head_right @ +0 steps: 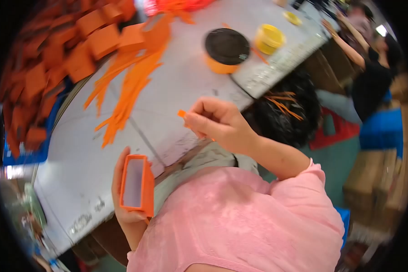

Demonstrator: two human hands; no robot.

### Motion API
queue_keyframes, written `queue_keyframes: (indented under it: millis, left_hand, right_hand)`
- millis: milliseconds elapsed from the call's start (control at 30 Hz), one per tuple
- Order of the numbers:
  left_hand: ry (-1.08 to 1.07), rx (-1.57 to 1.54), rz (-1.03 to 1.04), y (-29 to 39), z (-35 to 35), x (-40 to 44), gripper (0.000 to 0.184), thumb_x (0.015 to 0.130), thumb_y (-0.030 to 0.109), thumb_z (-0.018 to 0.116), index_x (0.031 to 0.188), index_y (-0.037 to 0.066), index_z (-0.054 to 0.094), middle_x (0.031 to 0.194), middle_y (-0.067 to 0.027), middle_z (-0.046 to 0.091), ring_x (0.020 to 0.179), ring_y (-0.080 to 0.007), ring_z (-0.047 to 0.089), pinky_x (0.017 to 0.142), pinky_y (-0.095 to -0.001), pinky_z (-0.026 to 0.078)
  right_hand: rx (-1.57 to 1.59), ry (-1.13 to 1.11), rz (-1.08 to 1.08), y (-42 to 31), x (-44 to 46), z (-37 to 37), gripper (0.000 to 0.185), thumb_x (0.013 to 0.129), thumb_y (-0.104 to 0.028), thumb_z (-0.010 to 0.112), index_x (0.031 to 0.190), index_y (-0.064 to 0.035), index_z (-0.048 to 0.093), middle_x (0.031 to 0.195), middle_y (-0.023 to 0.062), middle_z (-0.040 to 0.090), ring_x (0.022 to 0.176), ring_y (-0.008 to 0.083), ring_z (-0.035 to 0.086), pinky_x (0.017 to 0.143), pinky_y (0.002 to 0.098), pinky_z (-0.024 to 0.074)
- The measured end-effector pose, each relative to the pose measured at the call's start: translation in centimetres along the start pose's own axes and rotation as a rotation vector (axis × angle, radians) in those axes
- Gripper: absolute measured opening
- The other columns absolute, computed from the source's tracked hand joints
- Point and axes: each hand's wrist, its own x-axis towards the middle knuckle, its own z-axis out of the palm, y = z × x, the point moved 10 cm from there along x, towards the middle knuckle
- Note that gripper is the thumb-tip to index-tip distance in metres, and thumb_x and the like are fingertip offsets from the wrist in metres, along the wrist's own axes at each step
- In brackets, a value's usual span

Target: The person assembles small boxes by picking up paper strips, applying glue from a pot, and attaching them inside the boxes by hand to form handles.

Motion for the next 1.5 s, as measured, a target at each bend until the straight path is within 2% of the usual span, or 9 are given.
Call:
queue_keyframes:
  millis: [200,667,867,1167,1233,1333,1400,1467,1500]
  left_hand:
    - [-0.03,0.028,-0.046,-0.6,1.8,1.9,0.151,0.032,0.06,0.098,0.152,-0.004,0.032,0.123,-0.0087,0.062,0.112,-0.0182,0.061,0.095,-0.0307,0.048]
    - [0.011,0.087,-0.087,-1.1,2.4,3.7,0.152,0.031,0.063,0.097,0.152,-0.002,0.033,0.118,-0.0089,0.064,0.094,-0.0147,0.063,0.081,-0.0276,0.051]
    - [0.0,0.085,-0.079,-1.1,2.3,4.0,0.153,0.031,0.063,0.097,0.152,-0.003,0.031,0.118,-0.0088,0.063,0.094,-0.0145,0.063,0.082,-0.0275,0.051]
    - [-0.035,0.106,-0.013,-1.3,1.0,4.0,0.15,0.037,0.062,0.097,0.153,-0.004,0.028,0.124,-0.01,0.06,0.104,-0.0173,0.063,0.084,-0.0286,0.052]
    - [-0.037,0.112,0.0,-1.1,0.0,4.0,0.149,0.038,0.059,0.098,0.153,-0.004,0.027,0.124,-0.0101,0.06,0.105,-0.0181,0.062,0.086,-0.0299,0.052]
    - [0.009,0.169,0.139,0.4,0.4,4.1,0.143,0.044,0.044,0.101,0.155,-0.003,0.024,0.125,-0.0105,0.059,0.108,-0.0187,0.061,0.091,-0.0329,0.051]
    - [-0.043,0.463,0.215,1.3,0.9,4.5,0.137,0.047,0.036,0.101,0.155,-0.002,0.024,0.128,-0.0125,0.056,0.113,-0.0226,0.058,0.096,-0.0372,0.049]
    - [-0.045,0.911,0.537,4.6,3.7,4.6,0.13,0.051,0.031,0.099,0.154,-0.001,0.026,0.13,-0.0146,0.054,0.114,-0.0284,0.056,0.097,-0.0416,0.046]
    - [-0.045,0.939,0.596,4.8,4.3,4.8,0.127,0.052,0.029,0.098,0.153,-0.001,0.027,0.13,-0.0149,0.054,0.113,-0.0304,0.055,0.097,-0.0429,0.044]
  right_hand:
    - [0.109,0.433,-0.059,-1.0,-1.5,-12.7,0.017,0.098,-0.018,0.065,0.089,-0.0046,0.061,0.069,-0.0038,0.051,0.054,0.0006,0.034,0.047,0.0175,0.0242]
    - [0.164,0.428,0.038,0.2,1.8,-16.4,0.019,0.1,-0.021,0.063,0.086,-0.0087,0.059,0.066,-0.0059,0.047,0.049,-0.0004,0.028,0.044,0.0184,0.0218]
    - [0.15,0.449,0.086,1.1,2.8,-16.4,0.023,0.096,-0.022,0.067,0.082,-0.0075,0.057,0.064,-0.0046,0.049,0.047,0.0003,0.03,0.042,0.0193,0.0217]
    - [0.199,0.463,0.136,1.5,2.2,-16.6,0.029,0.095,-0.017,0.062,0.072,-0.0131,0.045,0.061,-0.0066,0.04,0.046,0.0018,0.028,0.043,0.0212,0.0215]
    - [0.159,0.524,0.117,1.5,0.9,-17.2,0.026,0.093,-0.017,0.064,0.075,-0.0129,0.045,0.063,-0.0064,0.043,0.047,0.0021,0.03,0.042,0.0216,0.0224]
    - [0.1,0.396,-0.026,-1.4,-0.1,-12.7,0.024,0.098,-0.017,0.062,0.079,-0.0111,0.049,0.063,-0.0071,0.043,0.05,0.0006,0.031,0.044,0.0205,0.024]
    - [0.009,0.081,-0.035,-1.4,-0.3,-6.6,0.016,0.099,-0.013,0.062,0.085,-0.0066,0.056,0.074,-0.0037,0.051,0.058,0.0022,0.04,0.052,0.0194,0.0312]
    - [-0.028,-0.21,-0.052,-1.0,-0.8,-0.5,0.011,0.096,-0.006,0.065,0.088,-0.0007,0.061,0.089,0.0013,0.057,0.072,0.0071,0.052,0.063,0.0213,0.0404]
    - [-0.085,-0.266,-0.093,-0.8,-0.7,1.2,0.013,0.095,-0.004,0.064,0.084,-0.0005,0.06,0.091,0.0041,0.055,0.076,0.0096,0.055,0.064,0.0216,0.0427]
